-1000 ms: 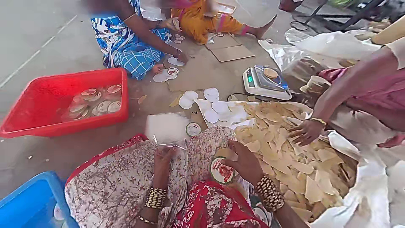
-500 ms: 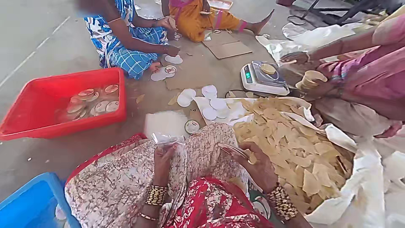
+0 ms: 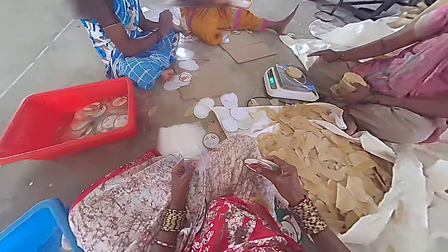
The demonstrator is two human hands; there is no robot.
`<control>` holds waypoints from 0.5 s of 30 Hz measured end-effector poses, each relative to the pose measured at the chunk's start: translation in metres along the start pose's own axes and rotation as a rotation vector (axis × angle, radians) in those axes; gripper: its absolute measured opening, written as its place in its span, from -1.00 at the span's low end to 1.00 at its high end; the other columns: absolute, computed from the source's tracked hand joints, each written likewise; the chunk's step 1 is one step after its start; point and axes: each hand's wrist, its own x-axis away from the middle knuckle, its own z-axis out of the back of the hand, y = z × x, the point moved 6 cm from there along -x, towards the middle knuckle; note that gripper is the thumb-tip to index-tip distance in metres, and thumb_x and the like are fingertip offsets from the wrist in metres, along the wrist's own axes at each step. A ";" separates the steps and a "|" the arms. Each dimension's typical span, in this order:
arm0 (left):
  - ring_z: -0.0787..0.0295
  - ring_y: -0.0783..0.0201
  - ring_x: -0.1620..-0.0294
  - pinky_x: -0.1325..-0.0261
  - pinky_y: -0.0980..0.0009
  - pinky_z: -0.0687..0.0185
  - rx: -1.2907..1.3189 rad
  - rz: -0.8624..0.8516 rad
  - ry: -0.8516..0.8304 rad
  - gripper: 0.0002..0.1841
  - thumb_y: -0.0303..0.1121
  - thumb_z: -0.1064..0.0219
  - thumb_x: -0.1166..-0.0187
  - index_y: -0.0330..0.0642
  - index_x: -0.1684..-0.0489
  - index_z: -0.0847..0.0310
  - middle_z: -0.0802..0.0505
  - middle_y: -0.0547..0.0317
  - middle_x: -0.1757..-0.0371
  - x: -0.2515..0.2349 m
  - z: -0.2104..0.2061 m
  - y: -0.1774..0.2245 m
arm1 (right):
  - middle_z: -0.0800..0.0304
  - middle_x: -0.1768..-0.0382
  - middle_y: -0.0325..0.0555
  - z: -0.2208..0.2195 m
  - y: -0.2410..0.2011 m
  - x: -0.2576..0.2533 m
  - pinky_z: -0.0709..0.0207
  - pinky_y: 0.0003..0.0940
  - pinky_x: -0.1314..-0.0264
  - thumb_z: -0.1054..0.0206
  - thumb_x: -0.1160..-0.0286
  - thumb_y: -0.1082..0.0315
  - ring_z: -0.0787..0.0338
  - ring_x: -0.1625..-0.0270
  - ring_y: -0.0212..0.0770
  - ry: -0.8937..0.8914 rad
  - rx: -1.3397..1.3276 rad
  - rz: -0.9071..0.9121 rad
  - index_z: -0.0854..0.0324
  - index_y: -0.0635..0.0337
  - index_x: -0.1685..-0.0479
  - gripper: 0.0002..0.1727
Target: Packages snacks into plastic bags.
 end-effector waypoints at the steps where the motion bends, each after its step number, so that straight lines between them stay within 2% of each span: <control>1: -0.88 0.38 0.24 0.04 0.44 -0.82 -0.008 -0.001 0.015 -0.90 -0.50 -0.36 -0.54 -0.28 0.17 -0.80 -0.94 0.17 0.26 0.000 0.000 0.000 | -0.90 0.26 -0.36 0.002 -0.002 0.000 -0.72 -0.58 0.07 -0.59 -0.05 0.30 -0.83 0.18 -0.57 0.011 0.004 0.008 -0.81 0.11 0.18 -0.72; 5: -0.86 0.44 0.27 0.08 0.48 -0.80 -0.041 -0.012 0.043 -0.91 -0.60 -0.36 -0.47 -0.26 0.24 -0.78 -0.93 0.24 0.31 0.001 0.001 0.000 | -0.91 0.27 -0.35 0.009 -0.006 0.001 -0.77 -0.54 0.12 -0.62 -0.07 0.37 -0.87 0.21 -0.46 0.049 -0.217 0.082 -0.77 0.11 0.19 -0.73; 7: -0.87 0.42 0.25 0.07 0.47 -0.80 -0.062 0.003 0.071 -0.87 -0.64 -0.37 -0.40 -0.35 0.17 -0.72 -0.93 0.18 0.31 0.002 0.000 -0.001 | -0.89 0.17 -0.36 0.012 -0.001 0.002 -0.74 -0.51 -0.05 -0.63 -0.12 0.26 -0.85 0.08 -0.46 0.014 -0.145 0.109 -0.71 0.12 0.03 -0.61; 9: -0.90 0.38 0.12 -0.08 0.42 -0.82 -0.089 0.019 0.063 -0.74 -0.68 -0.37 -0.37 -0.44 -0.01 -0.63 -0.93 0.14 0.19 0.002 -0.002 -0.001 | -0.89 0.12 -0.36 0.013 0.006 0.002 -0.73 -0.48 -0.14 -0.61 -0.13 0.16 -0.83 0.01 -0.49 -0.004 0.023 0.114 -0.71 0.15 -0.06 -0.53; 12: -0.88 0.37 0.12 -0.09 0.44 -0.79 -0.110 0.017 0.010 -0.64 -0.70 -0.31 -0.37 -0.48 -0.17 -0.61 -0.92 0.13 0.17 0.001 -0.003 -0.001 | -0.90 0.19 -0.23 0.016 0.007 0.001 -0.61 -0.07 -0.17 -0.54 -0.14 0.07 -0.82 0.02 -0.23 -0.011 0.276 0.112 -0.85 0.10 0.16 -0.64; 15: -0.87 0.38 0.13 -0.09 0.44 -0.79 -0.102 -0.004 -0.040 -0.60 -0.68 -0.33 -0.35 -0.46 -0.22 -0.64 -0.92 0.14 0.15 0.001 -0.005 -0.001 | -0.90 0.26 -0.11 0.016 0.005 -0.003 -0.58 0.13 -0.15 -0.51 -0.19 0.03 -0.85 0.09 -0.07 -0.116 0.412 0.110 -0.86 0.13 0.14 -0.61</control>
